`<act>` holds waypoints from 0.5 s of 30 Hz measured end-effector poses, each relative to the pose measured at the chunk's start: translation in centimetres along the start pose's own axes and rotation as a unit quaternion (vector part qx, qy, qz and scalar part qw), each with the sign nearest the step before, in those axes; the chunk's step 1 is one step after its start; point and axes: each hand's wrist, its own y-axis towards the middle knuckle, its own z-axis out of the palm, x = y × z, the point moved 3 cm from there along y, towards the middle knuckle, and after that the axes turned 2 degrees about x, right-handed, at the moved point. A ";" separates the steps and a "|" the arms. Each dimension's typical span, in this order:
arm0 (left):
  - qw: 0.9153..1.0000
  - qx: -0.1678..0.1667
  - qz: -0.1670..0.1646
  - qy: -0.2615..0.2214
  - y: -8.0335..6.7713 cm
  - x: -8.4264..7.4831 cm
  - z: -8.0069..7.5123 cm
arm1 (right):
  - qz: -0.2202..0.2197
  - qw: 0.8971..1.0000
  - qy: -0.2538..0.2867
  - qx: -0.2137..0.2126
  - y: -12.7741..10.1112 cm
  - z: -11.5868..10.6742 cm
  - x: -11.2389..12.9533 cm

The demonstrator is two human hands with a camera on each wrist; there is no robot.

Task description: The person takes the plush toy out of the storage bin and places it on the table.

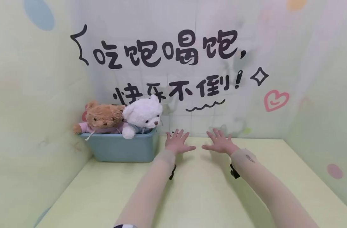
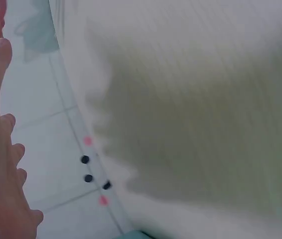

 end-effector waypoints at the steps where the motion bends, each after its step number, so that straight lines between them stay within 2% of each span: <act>1: 1.000 -0.002 0.009 0.006 -0.1 0.0 -0.1 | -0.009 1.000 -0.004 0.000 -0.2 0.1 0.1; 7: 0.997 -0.019 0.077 0.025 -1.4 0.0 -1.1 | -0.066 0.997 -0.023 -0.015 -1.9 -0.1 1.3; 10: 0.993 -0.021 0.106 0.047 -2.3 0.1 -1.7 | -0.090 0.995 -0.031 -0.025 -3.2 -1.0 2.2; 15: 0.981 -0.039 0.161 0.103 -4.3 0.1 -3.2 | -0.119 0.990 -0.074 -0.035 -5.6 -3.4 3.1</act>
